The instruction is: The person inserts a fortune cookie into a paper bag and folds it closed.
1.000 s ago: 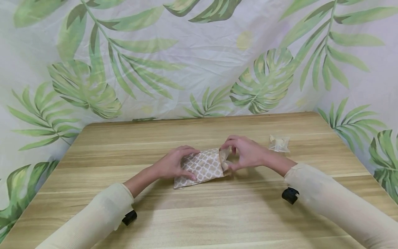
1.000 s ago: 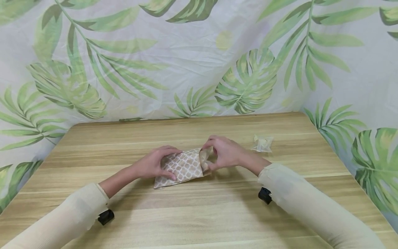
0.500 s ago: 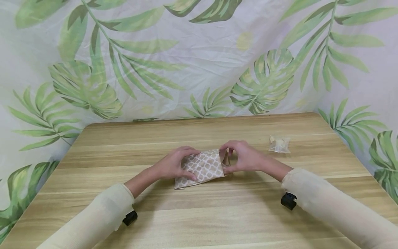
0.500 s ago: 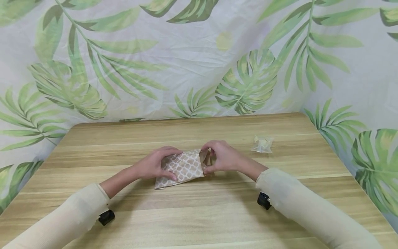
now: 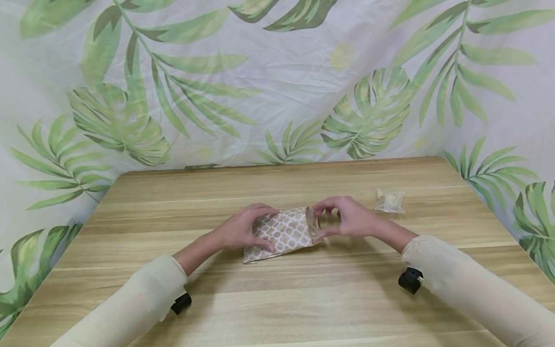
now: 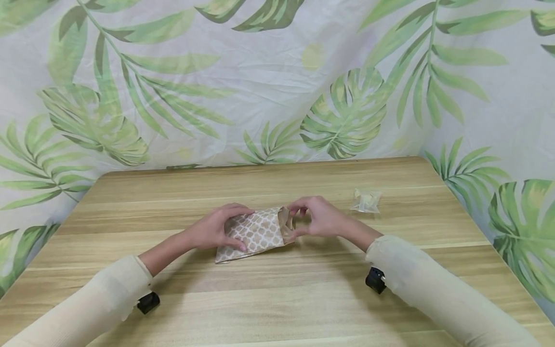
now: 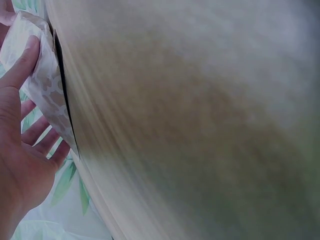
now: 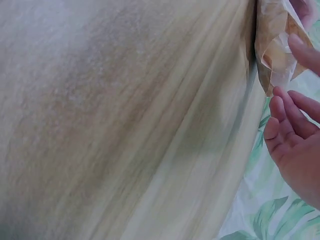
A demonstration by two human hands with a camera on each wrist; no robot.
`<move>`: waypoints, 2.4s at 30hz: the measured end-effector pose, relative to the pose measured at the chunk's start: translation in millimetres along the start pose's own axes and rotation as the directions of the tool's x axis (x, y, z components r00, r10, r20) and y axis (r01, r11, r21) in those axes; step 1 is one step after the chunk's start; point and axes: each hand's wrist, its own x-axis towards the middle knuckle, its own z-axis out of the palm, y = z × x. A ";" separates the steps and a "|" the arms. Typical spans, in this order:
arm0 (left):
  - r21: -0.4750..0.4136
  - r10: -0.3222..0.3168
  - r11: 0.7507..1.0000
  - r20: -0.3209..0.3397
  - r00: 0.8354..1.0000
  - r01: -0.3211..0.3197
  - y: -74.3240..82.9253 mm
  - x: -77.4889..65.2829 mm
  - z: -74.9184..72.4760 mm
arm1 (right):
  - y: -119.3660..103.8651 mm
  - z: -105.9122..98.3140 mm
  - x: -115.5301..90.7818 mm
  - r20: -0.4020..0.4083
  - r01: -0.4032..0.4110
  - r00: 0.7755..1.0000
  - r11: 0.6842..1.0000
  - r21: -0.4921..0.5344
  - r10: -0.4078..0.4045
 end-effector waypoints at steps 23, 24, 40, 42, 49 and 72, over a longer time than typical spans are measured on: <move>0.001 0.001 1.000 0.000 1.000 -0.001 0.2 0.1 0.7 | -5.7 7.3 1.4 -0.054 -0.126 0.991 0.992 0.006 0.126; 0.000 0.001 1.000 0.000 1.000 -0.001 0.2 0.1 0.7 | -6.2 8.4 1.7 -0.058 -0.122 0.991 0.993 0.009 0.122; 0.013 0.021 1.000 -0.009 1.000 -0.021 0.9 -0.3 -0.2 | -6.5 26.9 8.1 -0.083 -0.071 0.994 0.997 0.014 0.072; 0.028 0.039 0.999 -0.013 0.999 -0.038 1.3 -0.5 0.3 | -6.1 29.1 9.0 -0.078 -0.073 0.994 0.997 0.007 0.073; 0.131 0.091 0.987 -0.014 0.996 -0.088 4.1 -1.9 2.0 | -4.3 29.7 7.4 -0.091 -0.061 0.994 0.998 0.005 0.061; 0.151 0.081 0.986 -0.039 0.996 -0.075 0.8 -4.8 -0.2 | 1.2 11.1 2.6 -0.165 -0.021 0.986 1.000 -0.010 0.019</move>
